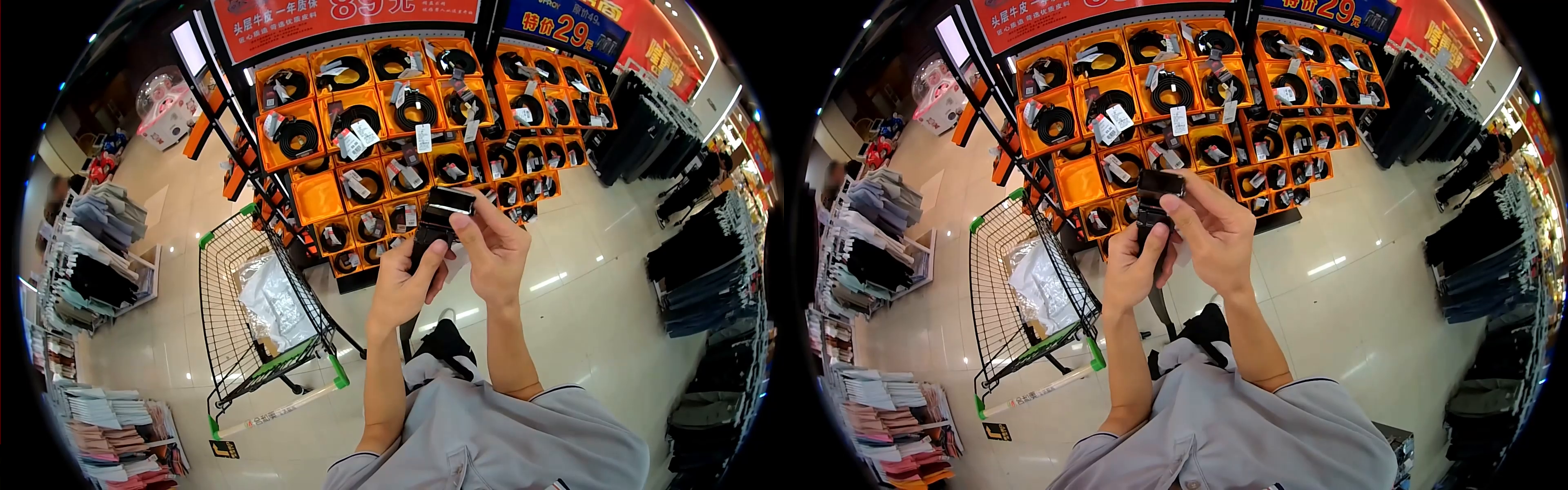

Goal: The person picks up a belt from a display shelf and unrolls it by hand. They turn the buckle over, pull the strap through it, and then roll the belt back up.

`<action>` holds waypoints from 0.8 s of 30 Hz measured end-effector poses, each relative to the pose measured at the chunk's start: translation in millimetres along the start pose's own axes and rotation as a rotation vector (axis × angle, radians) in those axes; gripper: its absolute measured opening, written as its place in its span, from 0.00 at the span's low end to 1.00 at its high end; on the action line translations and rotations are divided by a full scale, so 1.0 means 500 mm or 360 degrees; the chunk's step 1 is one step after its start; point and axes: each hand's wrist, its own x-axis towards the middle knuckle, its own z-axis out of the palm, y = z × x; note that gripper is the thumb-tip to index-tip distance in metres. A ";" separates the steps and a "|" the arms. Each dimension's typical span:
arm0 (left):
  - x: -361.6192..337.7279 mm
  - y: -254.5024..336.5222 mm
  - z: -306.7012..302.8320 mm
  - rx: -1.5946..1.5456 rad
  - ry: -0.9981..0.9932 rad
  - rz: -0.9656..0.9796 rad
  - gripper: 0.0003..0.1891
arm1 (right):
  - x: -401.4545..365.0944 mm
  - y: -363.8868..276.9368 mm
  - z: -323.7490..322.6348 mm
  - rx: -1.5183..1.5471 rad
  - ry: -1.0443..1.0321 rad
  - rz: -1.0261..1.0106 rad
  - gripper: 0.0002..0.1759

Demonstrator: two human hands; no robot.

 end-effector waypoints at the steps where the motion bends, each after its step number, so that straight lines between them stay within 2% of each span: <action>1: -0.001 0.000 0.000 -0.0009 0.0019 0.0014 0.15 | 0.001 0.001 -0.007 -0.0065 -0.0091 -0.0052 0.17; 5: -0.006 0.002 0.004 -0.0062 0.0161 -0.0025 0.13 | 0.007 0.005 -0.025 -0.0279 -0.0413 -0.0305 0.18; 6: -0.008 -0.005 -0.002 -0.0056 0.0169 0.0029 0.10 | 0.007 -0.004 -0.023 -0.0399 -0.0483 -0.0384 0.18; 8: -0.012 -0.007 -0.006 -0.0049 0.0181 0.0084 0.08 | 0.005 -0.008 -0.022 -0.0327 -0.0524 -0.0324 0.20; 10: -0.017 -0.005 -0.008 -0.0014 0.0263 0.0219 0.03 | 0.008 -0.007 -0.024 -0.0499 -0.0653 -0.0490 0.22; 11: -0.024 -0.003 -0.018 0.0106 0.0184 0.0243 0.08 | 0.005 -0.005 -0.021 -0.0471 -0.0625 -0.0482 0.25; 12: -0.028 -0.001 -0.018 0.0110 0.0188 0.0246 0.08 | 0.004 -0.005 -0.020 -0.0466 -0.0628 -0.0484 0.25; 14: -0.040 0.011 -0.014 -0.0188 0.0293 0.0106 0.16 | 0.000 -0.005 -0.021 -0.0474 -0.0627 -0.0527 0.25; 15: -0.054 0.022 -0.003 0.0210 0.0423 0.0145 0.29 | -0.002 -0.008 -0.020 -0.0467 -0.0613 -0.0510 0.25; 16: -0.056 0.032 -0.001 0.0213 0.0432 0.0149 0.29 | -0.002 -0.010 -0.022 -0.0460 -0.0621 -0.0511 0.25; 18: -0.056 0.045 -0.001 -0.0338 0.0196 0.0103 0.37 | -0.002 -0.012 -0.023 -0.0591 -0.0635 -0.0592 0.24; 19: -0.054 0.044 -0.002 -0.0322 0.0091 0.0170 0.41 | -0.005 -0.021 -0.017 -0.0653 -0.0616 -0.0601 0.24; 22: -0.056 0.046 0.004 -0.0324 0.0098 0.0155 0.42 | -0.005 -0.018 -0.023 -0.0785 -0.0629 -0.0758 0.24; 23: -0.055 0.048 0.008 -0.0340 0.0146 0.0141 0.40 | -0.005 -0.019 -0.026 -0.0814 -0.0614 -0.0808 0.24; 24: -0.055 0.042 0.001 -0.0335 0.0154 0.0144 0.40 | -0.011 -0.023 -0.027 -0.0798 -0.0567 -0.0769 0.24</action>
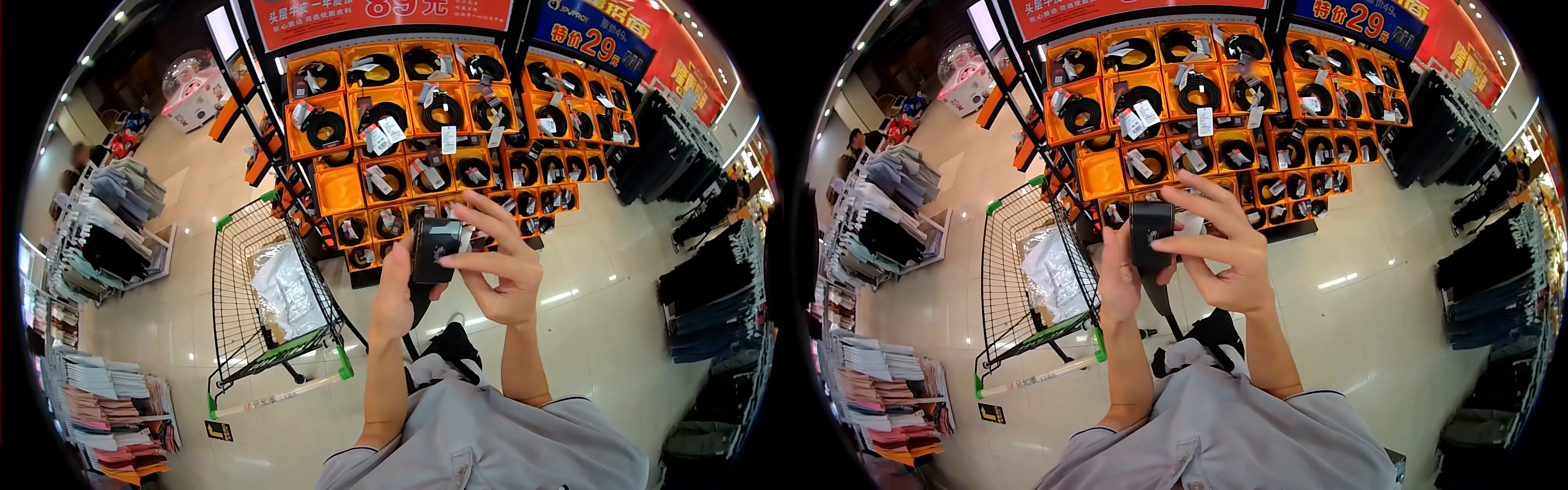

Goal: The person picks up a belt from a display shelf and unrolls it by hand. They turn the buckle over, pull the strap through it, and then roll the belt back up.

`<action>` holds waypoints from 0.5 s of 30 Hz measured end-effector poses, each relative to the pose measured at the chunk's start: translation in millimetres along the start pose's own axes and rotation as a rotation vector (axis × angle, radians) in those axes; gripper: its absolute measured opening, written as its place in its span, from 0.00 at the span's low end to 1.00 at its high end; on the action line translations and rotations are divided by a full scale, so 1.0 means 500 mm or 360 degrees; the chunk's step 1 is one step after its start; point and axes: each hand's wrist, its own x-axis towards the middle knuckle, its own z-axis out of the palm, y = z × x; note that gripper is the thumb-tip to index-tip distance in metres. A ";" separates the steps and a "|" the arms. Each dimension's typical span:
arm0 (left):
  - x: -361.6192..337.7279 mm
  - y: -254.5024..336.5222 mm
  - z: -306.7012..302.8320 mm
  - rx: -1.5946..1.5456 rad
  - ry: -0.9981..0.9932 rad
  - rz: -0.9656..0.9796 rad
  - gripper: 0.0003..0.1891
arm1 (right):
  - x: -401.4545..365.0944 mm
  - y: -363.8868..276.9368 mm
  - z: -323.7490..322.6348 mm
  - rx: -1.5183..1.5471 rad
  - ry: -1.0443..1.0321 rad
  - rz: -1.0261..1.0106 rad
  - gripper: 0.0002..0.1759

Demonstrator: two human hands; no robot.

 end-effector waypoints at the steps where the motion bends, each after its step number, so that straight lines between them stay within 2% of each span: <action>1: 0.001 -0.010 -0.013 0.0107 0.0004 -0.0002 0.39 | 0.000 -0.001 -0.002 -0.0001 0.0067 -0.0007 0.22; 4: 0.004 -0.007 -0.003 0.0171 0.0106 0.0009 0.38 | -0.006 0.004 -0.006 0.0078 0.0271 0.0044 0.16; 7: 0.004 0.003 0.004 0.0257 0.0135 0.0090 0.38 | -0.015 0.006 -0.012 0.0130 0.0306 0.0079 0.15; 9: 0.003 0.006 0.002 0.0181 0.0029 0.0087 0.32 | -0.019 -0.004 -0.014 0.0283 0.0335 0.0209 0.16; 13: 0.007 0.020 0.027 0.0220 0.0165 0.0057 0.35 | -0.026 0.004 -0.019 0.0177 0.0198 0.0092 0.17; 15: 0.010 0.027 0.036 0.0266 0.0328 -0.0079 0.37 | -0.032 0.002 -0.015 0.0169 0.0175 0.0183 0.18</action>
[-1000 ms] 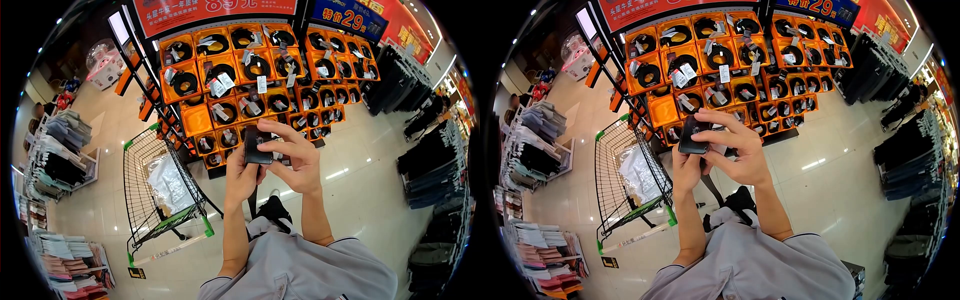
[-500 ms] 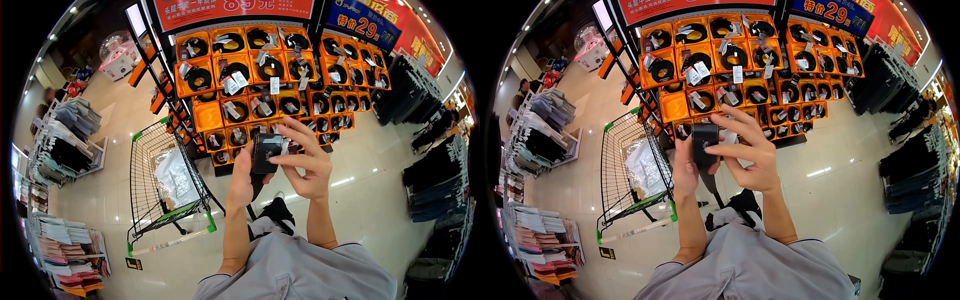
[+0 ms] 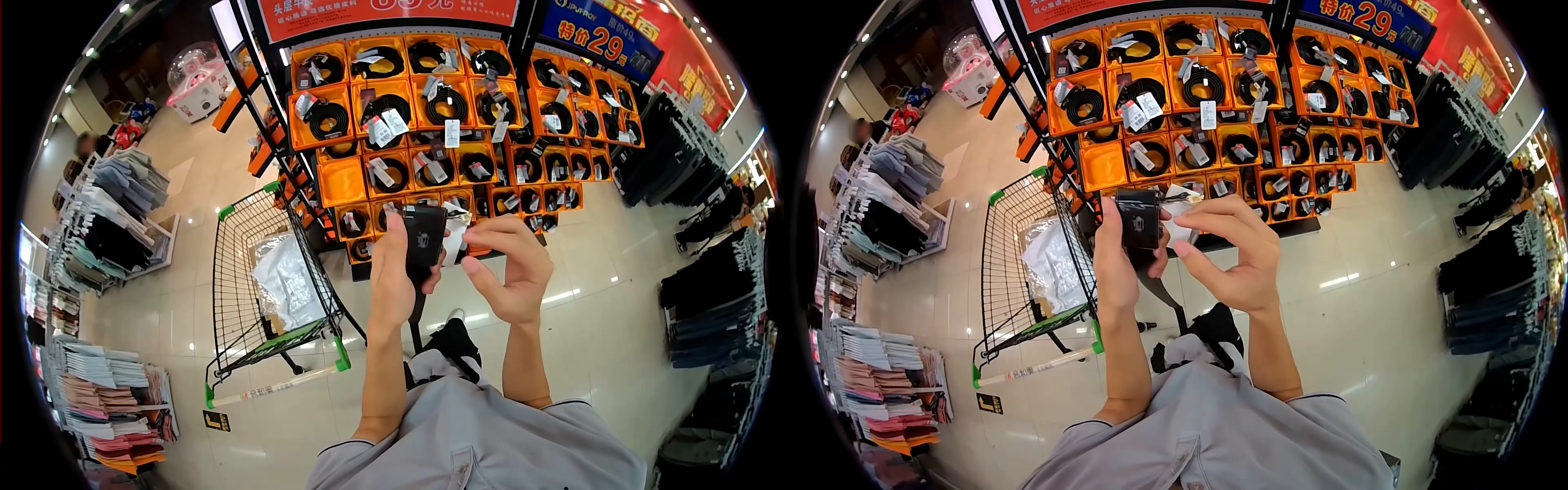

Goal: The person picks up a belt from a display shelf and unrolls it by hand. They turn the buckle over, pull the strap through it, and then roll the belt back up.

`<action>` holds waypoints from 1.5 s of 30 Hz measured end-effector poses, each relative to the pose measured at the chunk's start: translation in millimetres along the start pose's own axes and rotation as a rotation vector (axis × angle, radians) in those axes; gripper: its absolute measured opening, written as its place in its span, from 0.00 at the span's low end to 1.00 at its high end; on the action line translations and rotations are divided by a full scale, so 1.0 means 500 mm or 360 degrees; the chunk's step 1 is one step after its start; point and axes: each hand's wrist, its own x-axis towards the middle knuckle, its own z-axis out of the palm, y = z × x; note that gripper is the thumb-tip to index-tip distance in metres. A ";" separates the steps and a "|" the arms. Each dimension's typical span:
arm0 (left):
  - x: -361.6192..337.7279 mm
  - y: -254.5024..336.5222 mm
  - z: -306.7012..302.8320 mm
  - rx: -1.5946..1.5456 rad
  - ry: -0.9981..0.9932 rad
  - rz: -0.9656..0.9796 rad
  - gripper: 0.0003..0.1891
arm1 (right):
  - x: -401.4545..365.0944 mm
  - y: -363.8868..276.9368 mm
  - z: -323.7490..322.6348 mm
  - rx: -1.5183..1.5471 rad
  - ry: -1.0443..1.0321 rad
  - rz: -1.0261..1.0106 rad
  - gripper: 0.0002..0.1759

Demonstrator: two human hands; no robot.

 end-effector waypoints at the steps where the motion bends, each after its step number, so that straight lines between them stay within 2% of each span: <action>1: 0.001 0.000 0.001 -0.0002 0.0000 -0.0008 0.37 | -0.003 -0.001 0.001 -0.0014 -0.0019 0.0082 0.19; 5: 0.007 -0.003 0.005 -0.0009 0.0005 -0.0206 0.38 | 0.007 -0.004 0.004 -0.0287 -0.0032 -0.0057 0.23; 7: 0.009 -0.013 0.012 -0.0062 0.0051 -0.0212 0.37 | 0.003 0.000 0.003 -0.0344 -0.0046 -0.0067 0.29; 9: 0.008 -0.021 0.008 -0.0110 -0.0041 -0.0285 0.36 | 0.004 -0.004 0.001 -0.0400 -0.0091 -0.0063 0.34; 10: 0.006 -0.014 0.021 -0.0194 -0.0029 -0.0304 0.37 | 0.006 -0.007 0.000 -0.0407 -0.0090 -0.0057 0.34; 12: 0.004 -0.012 0.025 -0.0279 -0.0024 -0.0327 0.38 | 0.009 -0.011 -0.002 -0.0526 -0.0182 -0.0095 0.41; 14: 0.003 -0.016 0.013 -0.0261 -0.0267 -0.0265 0.39 | 0.005 -0.009 0.001 -0.0493 -0.0192 -0.0078 0.43; 16: -0.001 -0.009 0.008 -0.0236 -0.0285 -0.0279 0.40 | 0.000 -0.006 0.001 -0.0463 -0.0235 -0.0087 0.47; 21: -0.004 -0.014 -0.012 -0.0239 -0.0364 -0.0247 0.41 | -0.005 -0.018 0.008 -0.0486 -0.0275 0.0066 0.48; 29: -0.014 -0.017 -0.036 0.0006 -0.0190 -0.0140 0.42 | -0.005 -0.005 0.039 -0.0350 -0.0273 0.0042 0.46; 45: -0.013 -0.033 -0.082 0.0068 -0.0133 -0.0141 0.44 | -0.008 0.005 0.061 -0.0358 -0.0169 0.0131 0.44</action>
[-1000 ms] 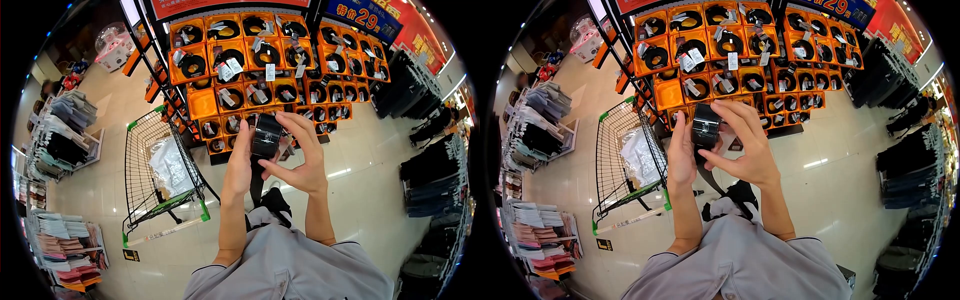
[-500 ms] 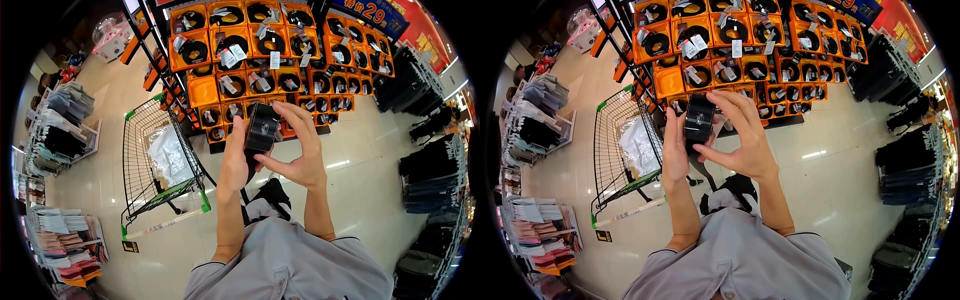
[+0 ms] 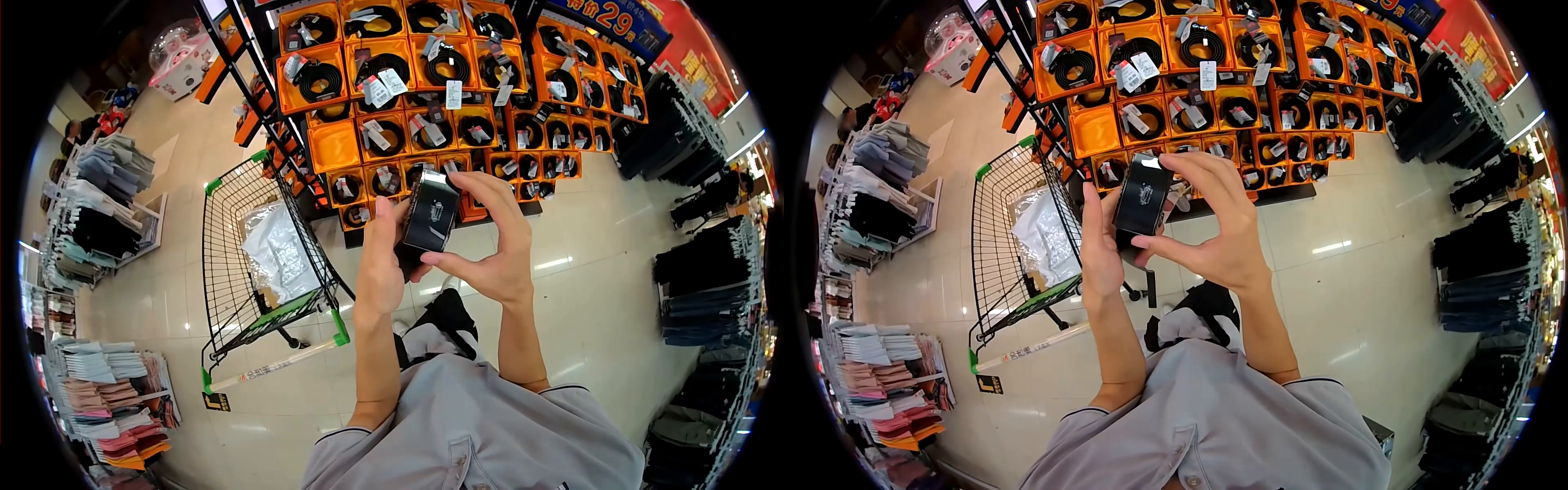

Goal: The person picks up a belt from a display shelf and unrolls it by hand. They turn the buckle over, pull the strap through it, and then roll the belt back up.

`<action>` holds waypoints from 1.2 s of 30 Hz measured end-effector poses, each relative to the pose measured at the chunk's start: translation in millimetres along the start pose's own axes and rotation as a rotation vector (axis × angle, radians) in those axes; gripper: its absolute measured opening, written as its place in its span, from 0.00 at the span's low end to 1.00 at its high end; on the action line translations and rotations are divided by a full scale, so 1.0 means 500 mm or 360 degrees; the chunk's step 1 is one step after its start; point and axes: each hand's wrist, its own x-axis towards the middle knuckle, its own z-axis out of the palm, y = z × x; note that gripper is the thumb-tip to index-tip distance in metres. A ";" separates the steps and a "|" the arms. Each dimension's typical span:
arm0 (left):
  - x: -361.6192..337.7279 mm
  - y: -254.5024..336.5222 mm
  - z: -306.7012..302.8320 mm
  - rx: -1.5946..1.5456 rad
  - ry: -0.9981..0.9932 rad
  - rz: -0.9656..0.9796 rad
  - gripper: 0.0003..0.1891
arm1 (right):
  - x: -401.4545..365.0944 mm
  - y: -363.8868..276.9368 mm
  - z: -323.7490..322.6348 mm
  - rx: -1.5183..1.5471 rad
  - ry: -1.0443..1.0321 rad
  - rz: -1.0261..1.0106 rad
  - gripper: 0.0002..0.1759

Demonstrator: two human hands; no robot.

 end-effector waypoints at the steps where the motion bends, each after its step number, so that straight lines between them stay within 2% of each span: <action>1: 0.001 -0.002 -0.006 0.0016 -0.0033 -0.0023 0.44 | 0.000 0.000 0.001 0.0047 0.0029 0.0027 0.43; 3: 0.003 -0.001 -0.003 0.0030 -0.0062 -0.0050 0.44 | -0.002 0.004 0.004 0.0024 0.0076 0.0004 0.43; 5: 0.004 0.005 0.019 -0.0062 0.0131 -0.0022 0.39 | -0.007 0.010 0.009 0.0017 0.0185 -0.0023 0.42; 8: 0.008 0.000 0.012 0.0038 0.0011 0.0001 0.39 | -0.017 0.021 0.011 0.0069 0.0271 0.0007 0.42; 9: 0.005 0.009 0.015 0.0064 0.0016 -0.0007 0.35 | -0.018 0.017 0.014 0.0159 0.0331 0.0046 0.36; 10: 0.007 0.016 0.022 0.0065 0.0012 -0.0010 0.35 | -0.021 0.014 0.018 0.0157 0.0334 0.0049 0.36; 12: 0.011 0.023 0.035 0.0128 -0.0114 0.0008 0.30 | -0.026 0.008 0.023 0.0540 0.0483 0.0313 0.31; 13: 0.013 0.019 0.031 0.0107 -0.0151 -0.0040 0.27 | -0.027 0.011 0.020 0.0538 0.0488 0.0312 0.31; 14: 0.014 0.015 0.030 0.0107 -0.0156 -0.0040 0.27 | -0.029 0.014 0.014 0.0624 0.0490 0.0413 0.26; 15: 0.014 0.011 0.030 0.0013 -0.0208 -0.0039 0.28 | -0.031 0.018 0.007 0.0709 0.0491 0.0514 0.27; 16: 0.015 0.010 0.032 -0.0082 -0.0258 -0.0038 0.28 | -0.032 0.021 0.000 0.0796 0.0491 0.0615 0.32; 17: 0.016 0.011 0.035 -0.0082 -0.0262 -0.0037 0.28 | -0.026 0.022 -0.006 0.0867 0.0377 0.0598 0.36; 22: 0.024 0.008 0.040 0.0007 -0.0066 0.0070 0.30 | -0.013 0.021 -0.001 0.0932 0.0482 0.0535 0.32; 24: 0.026 0.002 0.036 0.0044 -0.0042 0.0085 0.30 | -0.016 0.026 -0.002 0.0859 0.0465 0.0500 0.28; 25: 0.025 0.003 0.034 0.0005 -0.0066 0.0103 0.30 | -0.017 0.028 -0.003 0.0970 0.0451 0.0530 0.19; 26: 0.026 0.004 0.033 -0.0032 -0.0089 0.0122 0.29 | -0.017 0.030 -0.003 0.0974 0.0451 0.0529 0.19; 29: 0.026 0.006 0.045 -0.0026 -0.0026 0.0230 0.27 | -0.019 0.029 -0.006 0.1060 0.0447 0.0594 0.07; 32: 0.028 0.003 0.050 -0.0056 -0.0034 0.0245 0.24 | -0.018 0.030 -0.011 0.0863 0.0463 0.0538 0.09; 36: 0.031 -0.001 0.062 0.0004 -0.0036 0.0240 0.21 | -0.020 0.031 -0.018 0.0917 0.0506 0.0463 0.12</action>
